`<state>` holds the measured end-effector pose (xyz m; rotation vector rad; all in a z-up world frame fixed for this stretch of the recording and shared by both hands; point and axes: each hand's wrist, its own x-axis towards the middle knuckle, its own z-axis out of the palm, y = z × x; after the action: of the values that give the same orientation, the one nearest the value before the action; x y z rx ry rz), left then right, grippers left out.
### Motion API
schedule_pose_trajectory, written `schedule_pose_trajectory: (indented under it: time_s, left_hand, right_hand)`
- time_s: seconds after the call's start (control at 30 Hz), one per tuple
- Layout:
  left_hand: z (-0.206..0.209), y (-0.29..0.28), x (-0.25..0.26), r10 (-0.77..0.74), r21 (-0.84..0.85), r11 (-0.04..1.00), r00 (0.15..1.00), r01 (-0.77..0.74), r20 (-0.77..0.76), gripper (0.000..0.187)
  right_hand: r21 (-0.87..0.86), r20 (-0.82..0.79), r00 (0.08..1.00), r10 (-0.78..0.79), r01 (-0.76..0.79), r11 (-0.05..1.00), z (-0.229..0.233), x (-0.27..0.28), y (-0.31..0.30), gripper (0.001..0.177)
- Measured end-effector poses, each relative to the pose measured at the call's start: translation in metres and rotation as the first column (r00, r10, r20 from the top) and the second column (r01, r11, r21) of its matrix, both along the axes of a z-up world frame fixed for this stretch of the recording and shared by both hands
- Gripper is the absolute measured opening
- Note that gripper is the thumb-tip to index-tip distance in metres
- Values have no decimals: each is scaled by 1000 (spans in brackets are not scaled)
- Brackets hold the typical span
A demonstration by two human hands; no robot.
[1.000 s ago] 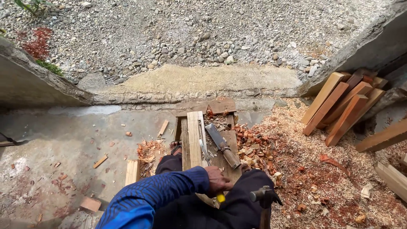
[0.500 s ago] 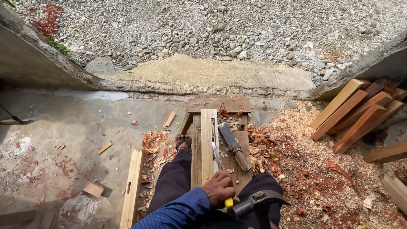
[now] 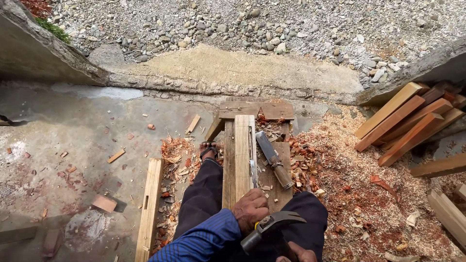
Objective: Creating a mortise in a wood plank using a hammer and chisel.
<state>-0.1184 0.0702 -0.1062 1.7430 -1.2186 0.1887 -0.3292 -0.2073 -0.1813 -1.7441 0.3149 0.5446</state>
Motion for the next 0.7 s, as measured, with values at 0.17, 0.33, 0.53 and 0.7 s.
schedule_pose_trajectory:
  time_s: [0.17, 0.33, 0.53, 0.7]
  left_hand:
    - [11, -5, 14, -22, -45, 999, 1000, 21, -17, 22]
    - [30, -6, 15, 58, 36, 998, 979, -52, -196, 33]
    - [-8, -6, 32, 35, -56, 998, 989, -43, -143, 29]
    - [2, 4, 15, -16, -2, 1000, 987, 16, -161, 27]
  right_hand:
    - [-50, 2, 996, 92, -92, 995, 11, 21, -8, 19]
    - [272, 420, 903, 93, -222, 936, 37, 40, -4, 47]
    - [-271, -130, 985, 117, -149, 951, 150, 120, 49, 45]
    - [-199, 475, 761, 442, -396, 896, 4, 64, -27, 46]
